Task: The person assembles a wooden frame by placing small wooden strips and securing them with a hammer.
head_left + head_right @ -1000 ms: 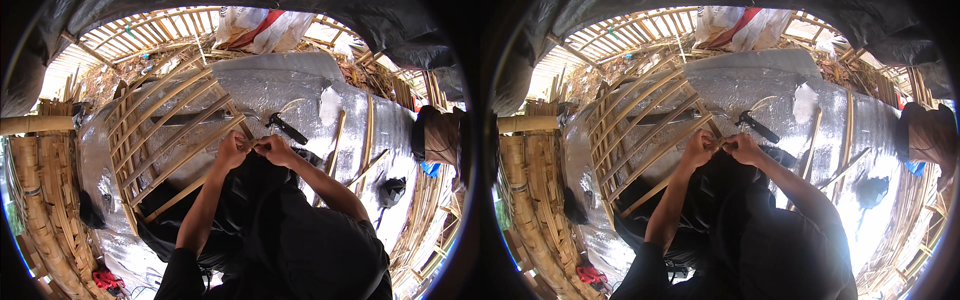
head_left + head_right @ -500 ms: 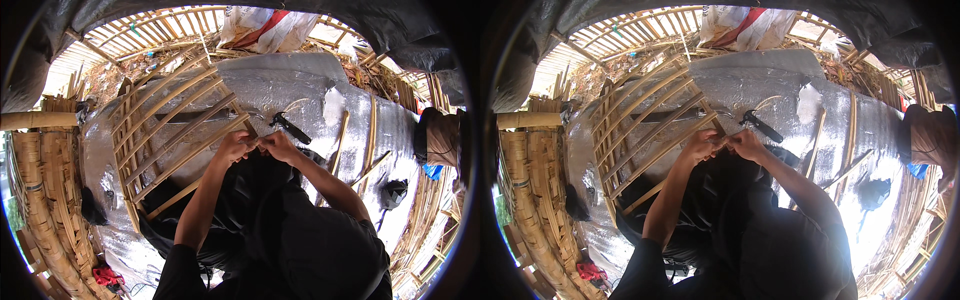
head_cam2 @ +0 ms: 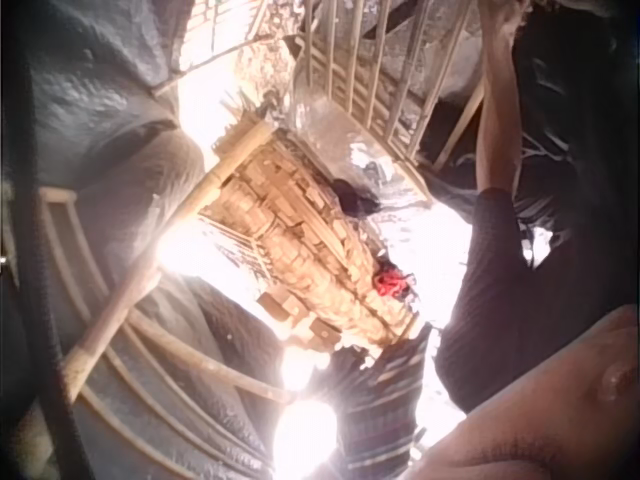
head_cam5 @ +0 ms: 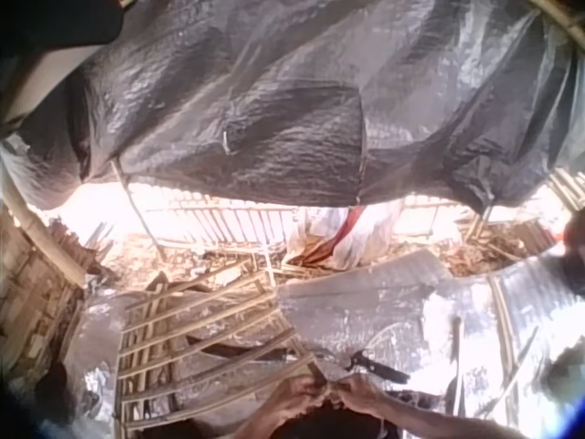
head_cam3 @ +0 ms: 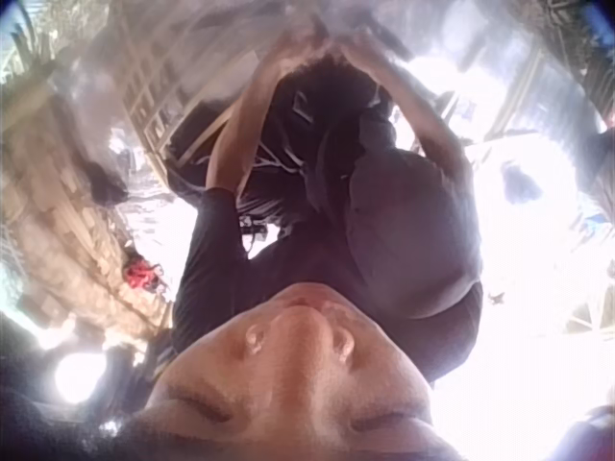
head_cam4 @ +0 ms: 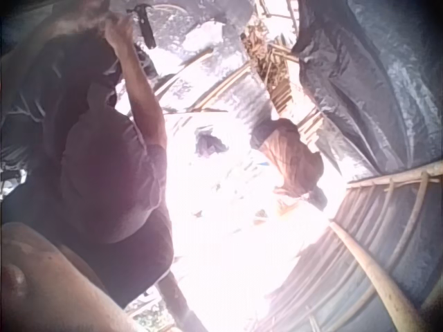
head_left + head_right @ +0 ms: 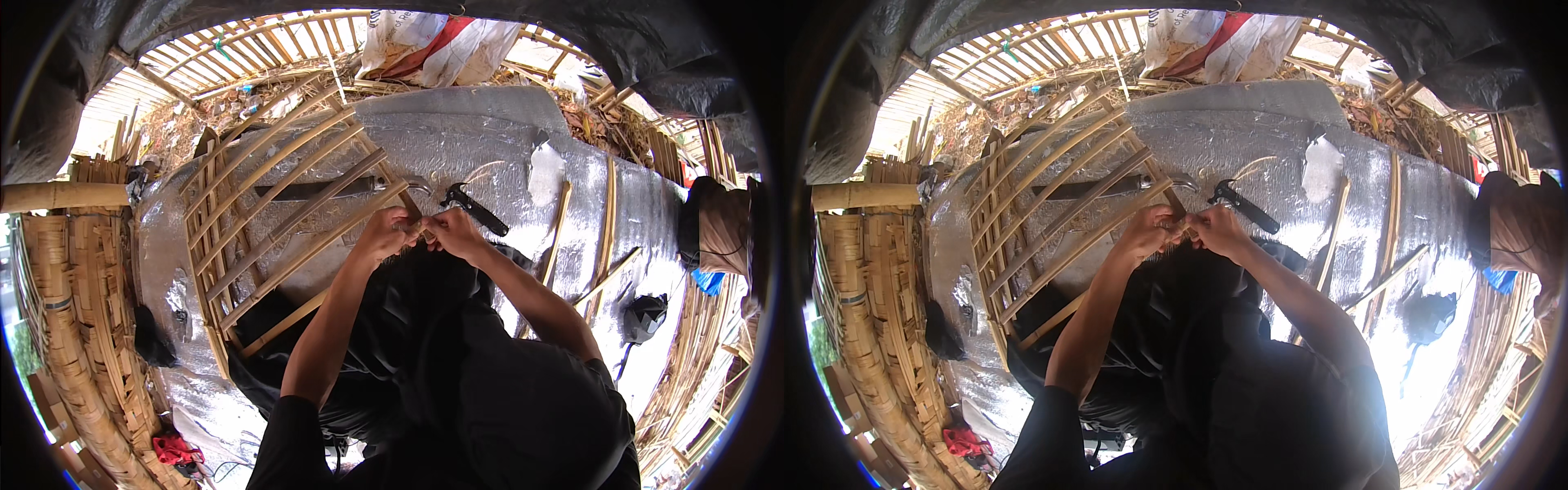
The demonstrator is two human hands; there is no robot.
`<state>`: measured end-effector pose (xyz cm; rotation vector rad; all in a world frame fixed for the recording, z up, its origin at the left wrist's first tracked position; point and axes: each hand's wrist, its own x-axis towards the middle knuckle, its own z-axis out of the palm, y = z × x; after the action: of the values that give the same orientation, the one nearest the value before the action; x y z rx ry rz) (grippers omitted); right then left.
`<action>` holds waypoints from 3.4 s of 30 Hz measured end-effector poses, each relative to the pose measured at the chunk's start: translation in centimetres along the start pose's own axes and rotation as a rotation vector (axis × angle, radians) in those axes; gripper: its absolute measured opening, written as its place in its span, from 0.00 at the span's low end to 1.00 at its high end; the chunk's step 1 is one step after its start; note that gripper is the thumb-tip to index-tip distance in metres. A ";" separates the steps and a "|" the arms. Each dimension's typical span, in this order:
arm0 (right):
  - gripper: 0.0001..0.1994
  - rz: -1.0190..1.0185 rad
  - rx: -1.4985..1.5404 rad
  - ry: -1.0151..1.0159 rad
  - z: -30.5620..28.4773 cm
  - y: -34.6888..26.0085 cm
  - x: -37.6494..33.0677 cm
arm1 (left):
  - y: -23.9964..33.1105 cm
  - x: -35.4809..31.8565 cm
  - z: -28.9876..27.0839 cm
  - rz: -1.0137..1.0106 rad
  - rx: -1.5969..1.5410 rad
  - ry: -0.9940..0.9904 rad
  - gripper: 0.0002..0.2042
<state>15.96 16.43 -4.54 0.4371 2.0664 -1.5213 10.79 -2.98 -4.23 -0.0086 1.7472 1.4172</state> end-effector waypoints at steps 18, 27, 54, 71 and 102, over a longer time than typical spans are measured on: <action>0.17 0.011 -0.271 -0.132 -4.0 -4.6 7.4 | 4.2 3.7 -0.8 0.059 -0.018 0.151 0.08; 0.12 -0.128 -0.323 -0.056 -0.7 -4.2 4.7 | 1.0 2.2 -2.0 0.177 0.211 0.104 0.10; 0.08 -0.723 -0.686 0.199 0.4 -1.5 5.2 | -0.3 0.9 -5.1 0.870 1.009 0.142 0.32; 0.11 -0.553 -0.460 0.107 0.5 -2.2 6.0 | -0.7 0.6 -3.7 0.866 0.989 0.488 0.27; 0.14 -0.284 -0.600 -0.075 0.0 -2.9 6.7 | -2.5 -0.9 2.0 0.192 0.884 0.792 0.37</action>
<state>8.98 15.21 -6.25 -0.1435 2.4570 -0.9528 13.79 -2.66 -5.59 0.0850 2.9794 0.6568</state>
